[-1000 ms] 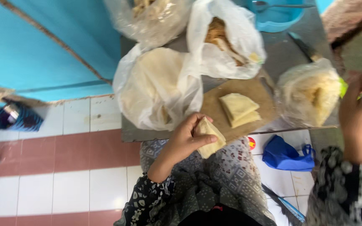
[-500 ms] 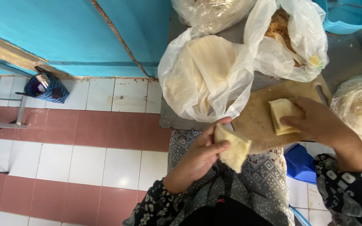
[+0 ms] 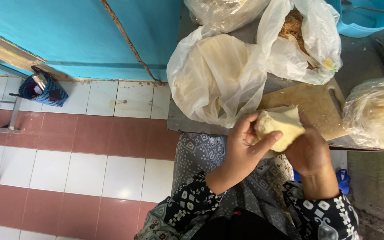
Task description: The person sits at a metal table and stretches and tears thin dough sheets by hand, stacks them in a plastic bag, cuts a round dough disc into pieces with a knife, folds the pieces, and spoons brown filling onto a folded wrapper. The person works over a cutting board with several bags of dough sheets and filling around the workspace.
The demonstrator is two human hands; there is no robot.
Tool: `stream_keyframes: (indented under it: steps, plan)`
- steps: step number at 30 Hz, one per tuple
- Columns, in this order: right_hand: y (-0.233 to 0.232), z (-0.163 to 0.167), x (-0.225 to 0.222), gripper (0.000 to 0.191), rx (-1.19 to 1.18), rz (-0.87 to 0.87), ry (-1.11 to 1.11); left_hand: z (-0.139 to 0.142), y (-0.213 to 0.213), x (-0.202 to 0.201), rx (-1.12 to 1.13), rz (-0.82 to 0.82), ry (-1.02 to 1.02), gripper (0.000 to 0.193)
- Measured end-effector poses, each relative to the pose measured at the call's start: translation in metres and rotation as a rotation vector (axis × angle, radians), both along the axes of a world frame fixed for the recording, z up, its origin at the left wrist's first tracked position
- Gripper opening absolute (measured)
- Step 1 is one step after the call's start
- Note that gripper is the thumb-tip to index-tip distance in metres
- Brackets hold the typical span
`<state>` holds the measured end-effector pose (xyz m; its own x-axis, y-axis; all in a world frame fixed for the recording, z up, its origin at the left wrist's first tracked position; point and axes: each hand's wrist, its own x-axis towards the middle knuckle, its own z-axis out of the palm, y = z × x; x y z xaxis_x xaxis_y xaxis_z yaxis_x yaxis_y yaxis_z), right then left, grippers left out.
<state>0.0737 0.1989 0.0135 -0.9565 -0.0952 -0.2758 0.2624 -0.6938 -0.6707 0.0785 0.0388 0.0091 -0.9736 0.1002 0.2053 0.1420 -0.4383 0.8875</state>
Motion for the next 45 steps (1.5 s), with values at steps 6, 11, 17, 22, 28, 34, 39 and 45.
stream_keyframes:
  steps: [6,11,17,22,28,34,39,45]
  plan:
    - [-0.003,0.011,-0.013,0.074,0.138,0.081,0.053,-0.002,-0.032,-0.025,-1.113,0.518,0.478,0.056]
    - [0.027,0.018,-0.029,0.064,0.242,0.069,0.066,-0.003,-0.089,-0.034,-1.507,0.258,0.402,0.055]
    - [0.015,0.033,-0.048,0.057,0.524,0.277,0.248,0.060,-0.140,-0.073,-0.942,-0.094,0.011,0.028]
    - [-0.013,0.072,-0.062,0.063,0.942,0.201,0.443,0.119,-0.148,-0.100,-1.017,0.115,0.255,0.019]
    - [-0.079,0.042,-0.136,0.067,1.281,0.477,0.494,0.132,-0.130,-0.109,-0.823,0.060,0.214,0.017]
    - [-0.128,0.000,-0.211,0.027,1.568,0.619,0.346,0.115,-0.140,-0.100,-0.715,0.056,0.146,0.016]
    - [-0.128,0.006,-0.134,0.016,2.026,0.119,0.797,0.120,-0.146,-0.097,-0.694,0.071,0.286,0.021]
    - [-0.167,-0.021,-0.138,0.020,1.564,0.483,0.778,0.140,-0.117,-0.110,-0.895,0.002,0.500,0.010]
